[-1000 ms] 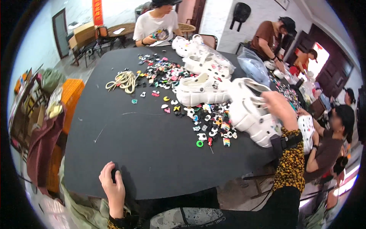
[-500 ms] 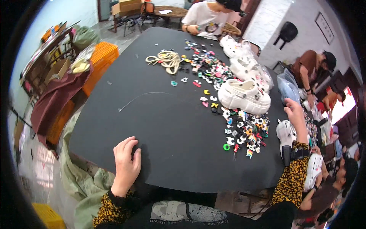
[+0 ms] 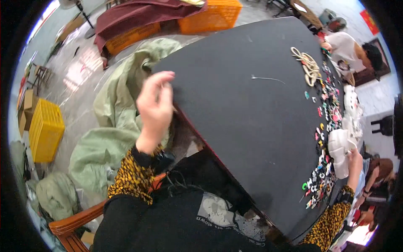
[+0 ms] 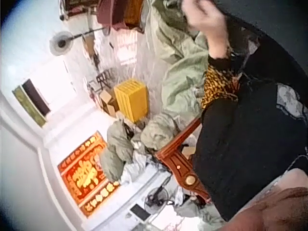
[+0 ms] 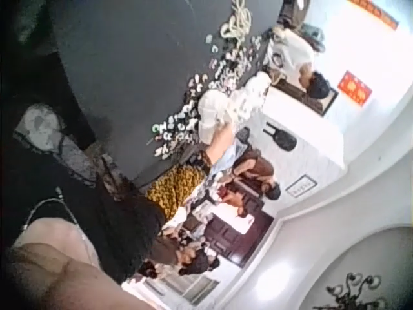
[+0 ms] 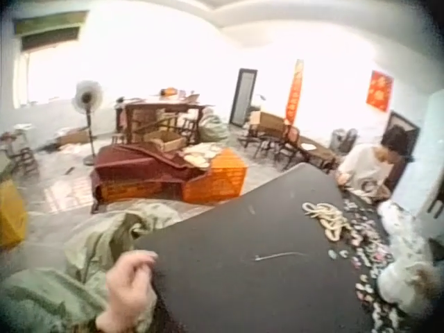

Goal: Decorate shoes with charms and pack them into bags.

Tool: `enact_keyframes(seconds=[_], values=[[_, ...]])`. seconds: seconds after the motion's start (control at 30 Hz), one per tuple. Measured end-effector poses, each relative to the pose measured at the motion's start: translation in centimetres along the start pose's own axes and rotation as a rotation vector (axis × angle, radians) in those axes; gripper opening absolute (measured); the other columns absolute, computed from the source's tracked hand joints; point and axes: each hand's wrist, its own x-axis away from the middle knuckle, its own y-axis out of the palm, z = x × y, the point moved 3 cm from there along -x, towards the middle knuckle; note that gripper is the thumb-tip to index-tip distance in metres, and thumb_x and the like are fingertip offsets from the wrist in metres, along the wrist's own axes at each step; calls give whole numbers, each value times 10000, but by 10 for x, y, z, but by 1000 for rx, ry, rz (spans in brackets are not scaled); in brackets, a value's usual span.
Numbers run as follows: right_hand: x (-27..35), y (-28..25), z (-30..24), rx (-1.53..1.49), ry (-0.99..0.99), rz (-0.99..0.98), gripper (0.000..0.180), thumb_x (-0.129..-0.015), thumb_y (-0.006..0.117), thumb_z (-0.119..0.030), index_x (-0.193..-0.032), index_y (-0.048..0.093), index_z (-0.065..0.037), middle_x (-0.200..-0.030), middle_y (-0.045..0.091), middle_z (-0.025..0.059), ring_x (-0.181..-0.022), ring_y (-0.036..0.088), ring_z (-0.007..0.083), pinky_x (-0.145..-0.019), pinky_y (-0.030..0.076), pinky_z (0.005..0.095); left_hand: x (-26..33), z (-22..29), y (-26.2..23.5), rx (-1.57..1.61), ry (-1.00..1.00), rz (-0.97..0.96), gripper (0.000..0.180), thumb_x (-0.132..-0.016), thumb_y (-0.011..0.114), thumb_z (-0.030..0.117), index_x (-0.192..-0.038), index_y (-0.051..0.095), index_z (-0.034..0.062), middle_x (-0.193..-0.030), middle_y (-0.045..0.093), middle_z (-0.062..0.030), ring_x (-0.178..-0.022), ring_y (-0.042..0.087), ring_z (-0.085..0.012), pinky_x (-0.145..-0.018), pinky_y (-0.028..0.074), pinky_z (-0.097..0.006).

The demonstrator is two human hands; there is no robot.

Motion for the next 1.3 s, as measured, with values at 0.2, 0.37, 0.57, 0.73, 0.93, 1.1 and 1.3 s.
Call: enact_keyframes(seconds=[0.2, 0.37, 0.57, 0.73, 0.93, 1.1, 1.3], values=[[-41, -32, -58, -27, -13, 101, 264, -966, 525, -261, -1012, 599, -12, -883, 645, 242, -852, 624, 414, -715, 467, 461, 38, -219, -112, -436, -372, 110, 177, -890, 558, 103, -991, 666, 5, -911, 699, -136, -862, 669, -225, -793, 511, -326], [-76, -33, -88, -59, -66, 151, 265, -971, 521, -283, -1030, 605, -39, -840, 648, 229, -803, 646, 381, -679, 473, 438, 159, -342, -186, -883, -841, -493, 297, -834, 587, 251, -964, 694, 6, -987, 672, -231, -985, 646, -378, -845, 511, -432], [-69, -56, -179, -118, -290, 272, 223, -984, 517, -244, -1121, 583, -82, -777, 618, 195, -711, 631, 301, -655, 475, 376, 353, -408, -225, -835, -1418, -880, 370, -788, 621, 262, -906, 682, -83, -942, 658, -304, -1001, 642, -391, -821, 528, -437], [-23, -64, -261, -490, -430, 167, 160, -942, 574, -77, -1074, 630, -5, -941, 685, 133, -831, 657, 213, -763, 498, 310, 384, -423, -337, -1121, -1252, -873, 390, -729, 716, 344, -903, 719, -6, -983, 686, -221, -999, 651, -353, -812, 535, -409], [58, -108, -373, -578, -750, 0, 183, -846, 611, 36, -1028, 610, 19, -931, 629, 171, -863, 621, 320, -769, 488, 367, 381, -399, -376, -1317, -1213, -1144, 268, -824, 585, 229, -969, 732, 58, -1117, 670, -169, -1076, 631, -326, -883, 517, -406], [82, -102, -395, -622, -841, -68, 313, -803, 628, 38, -1109, 587, -13, -990, 618, 165, -901, 597, 331, -781, 476, 392, 318, -350, -494, -1372, -1622, -427, 351, -868, 547, 220, -1171, 628, 63, -1296, 575, -164, -1207, 538, -347, -969, 451, -463], [94, -85, -408, -449, -831, -165, 359, -812, 639, -20, -1164, 570, -37, -1081, 592, 167, -968, 584, 349, -833, 471, 404, 270, -291, -420, -1477, -1345, -136, 379, -861, 593, 177, -1212, 543, 44, -1274, 500, -196, -1162, 536, -396, -945, 451, -483]])
